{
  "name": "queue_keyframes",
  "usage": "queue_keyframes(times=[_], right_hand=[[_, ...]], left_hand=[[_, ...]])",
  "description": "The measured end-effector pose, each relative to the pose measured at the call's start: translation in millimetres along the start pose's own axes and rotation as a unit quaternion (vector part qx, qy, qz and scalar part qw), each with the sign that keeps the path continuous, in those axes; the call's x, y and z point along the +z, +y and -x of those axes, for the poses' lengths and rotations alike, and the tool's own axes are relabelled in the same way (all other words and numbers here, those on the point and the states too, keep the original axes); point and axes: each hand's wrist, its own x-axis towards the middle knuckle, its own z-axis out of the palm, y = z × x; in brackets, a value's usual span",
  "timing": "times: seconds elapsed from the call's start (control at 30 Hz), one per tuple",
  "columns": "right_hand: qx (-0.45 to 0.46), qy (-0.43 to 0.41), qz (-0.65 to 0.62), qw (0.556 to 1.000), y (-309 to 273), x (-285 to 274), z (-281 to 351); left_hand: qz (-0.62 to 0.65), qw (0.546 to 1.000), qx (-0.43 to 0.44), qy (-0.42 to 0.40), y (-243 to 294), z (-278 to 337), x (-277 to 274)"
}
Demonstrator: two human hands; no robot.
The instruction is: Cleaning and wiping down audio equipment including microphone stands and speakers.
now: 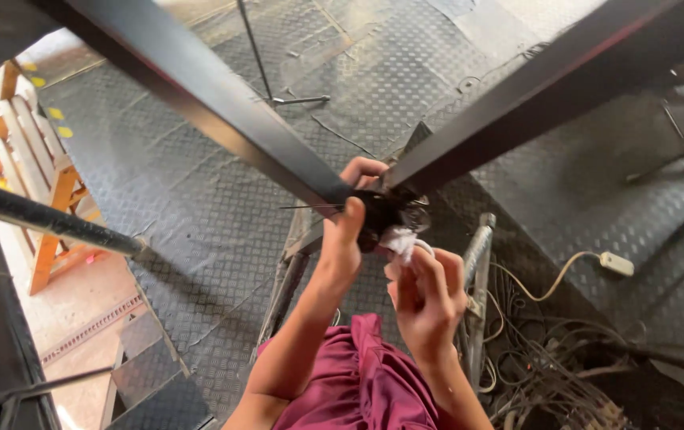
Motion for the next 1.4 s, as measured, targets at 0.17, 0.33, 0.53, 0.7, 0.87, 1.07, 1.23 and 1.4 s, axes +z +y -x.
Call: queue_keyframes(times=[0.17, 0.33, 0.53, 0.7, 0.87, 1.07, 1.23, 1.4], right_hand=[[0.001, -0.033, -0.113, 0.993, 24, 13, -8], [0.051, -0.088, -0.179, 0.979, 38, 36, -9], [-0.06, -0.047, -0.188, 0.979, 21, 25, -22], [0.006, -0.083, -0.161, 0.983, -4, 26, -30], [0.009, -0.089, -0.145, 0.985, -14, 30, -39], [0.009, -0.124, -0.118, 0.985, -27, 31, -42], [-0.018, -0.164, -0.127, 0.978, -24, 29, -39], [-0.075, -0.266, -0.046, 0.96, -25, 13, -50]], left_hand=[[-0.023, 1.0, -0.002, 0.02, 9, -10, 0], [0.001, 0.999, 0.024, 0.029, 8, -13, -7], [-0.062, 0.997, 0.049, 0.019, 31, -17, -7], [-0.296, 0.873, 0.221, 0.319, 5, 28, 2], [-0.217, 0.96, 0.012, 0.177, -36, 59, -17], [-0.008, 0.981, -0.177, 0.075, -5, 32, -8], [0.182, 0.975, -0.118, -0.048, -30, 19, -40], [0.298, 0.937, -0.094, -0.154, -46, 20, -50]])
